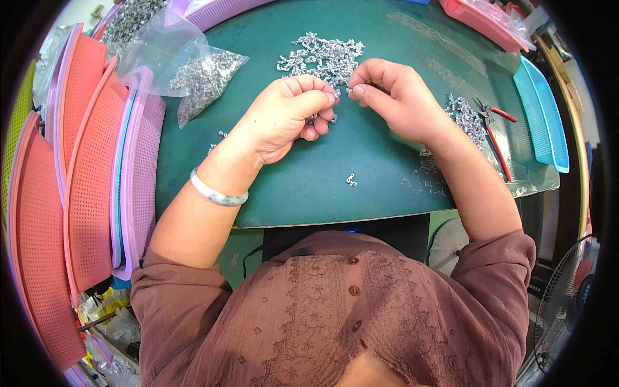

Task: The person sits at a green workbench and assembles small silver metal components by hand. They pick up individual pieces from a pile, connect them together, and place the assembled parts back onto the table. The workspace includes colorful plastic baskets and a pair of pliers nearby.

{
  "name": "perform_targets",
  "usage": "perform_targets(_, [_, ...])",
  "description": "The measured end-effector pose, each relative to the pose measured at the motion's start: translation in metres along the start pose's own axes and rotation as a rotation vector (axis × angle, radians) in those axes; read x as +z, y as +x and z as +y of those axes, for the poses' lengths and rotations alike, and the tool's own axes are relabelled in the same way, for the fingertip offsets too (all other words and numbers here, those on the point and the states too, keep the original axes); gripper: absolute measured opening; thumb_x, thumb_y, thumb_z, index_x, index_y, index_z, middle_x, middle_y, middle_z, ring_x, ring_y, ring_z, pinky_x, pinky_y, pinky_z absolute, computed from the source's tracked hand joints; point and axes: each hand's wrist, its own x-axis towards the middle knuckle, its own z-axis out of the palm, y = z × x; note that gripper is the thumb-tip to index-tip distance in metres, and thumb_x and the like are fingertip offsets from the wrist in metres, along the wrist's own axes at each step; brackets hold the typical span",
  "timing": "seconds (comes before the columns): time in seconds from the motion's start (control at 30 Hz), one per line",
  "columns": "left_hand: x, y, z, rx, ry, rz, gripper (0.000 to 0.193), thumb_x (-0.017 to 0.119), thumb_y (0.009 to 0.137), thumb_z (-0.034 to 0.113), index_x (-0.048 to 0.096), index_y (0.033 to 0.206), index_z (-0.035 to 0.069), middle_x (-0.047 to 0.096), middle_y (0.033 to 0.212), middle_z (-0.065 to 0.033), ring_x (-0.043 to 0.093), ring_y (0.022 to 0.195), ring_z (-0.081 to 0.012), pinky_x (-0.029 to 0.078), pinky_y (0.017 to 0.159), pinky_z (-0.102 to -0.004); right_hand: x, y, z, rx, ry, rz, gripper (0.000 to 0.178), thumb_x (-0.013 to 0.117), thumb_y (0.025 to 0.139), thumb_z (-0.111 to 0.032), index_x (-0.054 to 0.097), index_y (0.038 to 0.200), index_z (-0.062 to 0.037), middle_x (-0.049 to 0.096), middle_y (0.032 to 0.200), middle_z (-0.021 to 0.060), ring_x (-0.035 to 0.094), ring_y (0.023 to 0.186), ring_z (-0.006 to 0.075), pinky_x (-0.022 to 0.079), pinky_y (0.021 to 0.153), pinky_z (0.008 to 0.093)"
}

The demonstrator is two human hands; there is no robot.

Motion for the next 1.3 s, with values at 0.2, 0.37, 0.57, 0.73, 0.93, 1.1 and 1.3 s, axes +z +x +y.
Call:
perform_targets(0.2, [-0.0015,0.0013,-0.0001,-0.032,-0.103,-0.023,0.008,0.052,0.082,0.006,0.055,0.088,0.004,0.057,0.075,-0.0039,0.055,0.062,-0.0097,0.044,0.052,-0.0187,0.0004,0.0003,-0.0040,0.089,0.286,0.020,0.012,0.056,0.079,-0.006,0.057,0.089,0.0013,0.058,0.075,0.0027,0.053,0.071,0.0076,0.044,0.065,0.0222])
perform_targets(0.37, [-0.0033,0.0015,0.0007,-0.028,-0.209,-0.091,0.012,0.048,0.081,0.002,0.054,0.090,0.002,0.058,0.082,-0.0074,0.058,0.068,-0.0136,0.048,0.058,-0.0213,0.0019,0.0000,-0.0059,0.049,0.318,0.038,0.016,0.055,0.079,-0.005,0.056,0.093,0.0026,0.058,0.078,0.0030,0.053,0.073,0.0078,0.044,0.067,0.0214])
perform_targets(0.57, [0.0020,0.0010,0.0006,-0.063,-0.200,-0.078,0.011,0.050,0.083,0.006,0.055,0.091,0.001,0.058,0.080,-0.0071,0.058,0.066,-0.0134,0.048,0.056,-0.0212,0.0039,-0.0009,-0.0070,0.003,0.301,0.046,0.017,0.054,0.081,-0.003,0.054,0.097,0.0032,0.059,0.081,0.0037,0.054,0.075,0.0072,0.045,0.069,0.0211])
perform_targets(0.73, [0.0046,0.0010,-0.0008,-0.074,-0.159,-0.036,0.010,0.055,0.085,0.013,0.057,0.089,0.004,0.057,0.074,-0.0041,0.056,0.060,-0.0107,0.045,0.051,-0.0200,0.0054,-0.0027,-0.0095,-0.032,0.297,0.040,0.017,0.054,0.082,-0.003,0.054,0.097,0.0032,0.060,0.081,0.0040,0.055,0.075,0.0075,0.046,0.070,0.0217])
perform_targets(0.93, [0.0048,0.0005,-0.0011,-0.068,-0.125,-0.019,0.008,0.055,0.085,0.013,0.057,0.087,0.005,0.057,0.072,-0.0028,0.054,0.058,-0.0097,0.044,0.050,-0.0191,0.0060,-0.0035,-0.0094,-0.073,0.263,0.040,0.017,0.055,0.081,-0.002,0.054,0.098,0.0024,0.060,0.082,0.0041,0.056,0.077,0.0080,0.046,0.071,0.0224])
perform_targets(1.1, [0.0045,0.0002,-0.0006,-0.066,-0.123,-0.018,0.007,0.054,0.085,0.012,0.057,0.087,0.005,0.057,0.072,-0.0028,0.054,0.058,-0.0096,0.044,0.050,-0.0191,0.0066,-0.0034,-0.0073,-0.119,0.232,0.045,0.017,0.056,0.081,-0.002,0.054,0.098,0.0017,0.060,0.081,0.0038,0.056,0.077,0.0082,0.046,0.071,0.0232])
perform_targets(1.3, [0.0032,0.0004,0.0004,-0.068,-0.137,-0.031,0.008,0.054,0.085,0.011,0.057,0.087,0.004,0.057,0.071,-0.0031,0.054,0.058,-0.0094,0.044,0.050,-0.0190,0.0068,-0.0032,-0.0065,-0.144,0.166,0.056,0.019,0.057,0.080,-0.002,0.054,0.099,0.0011,0.060,0.080,0.0033,0.055,0.075,0.0084,0.046,0.070,0.0234])
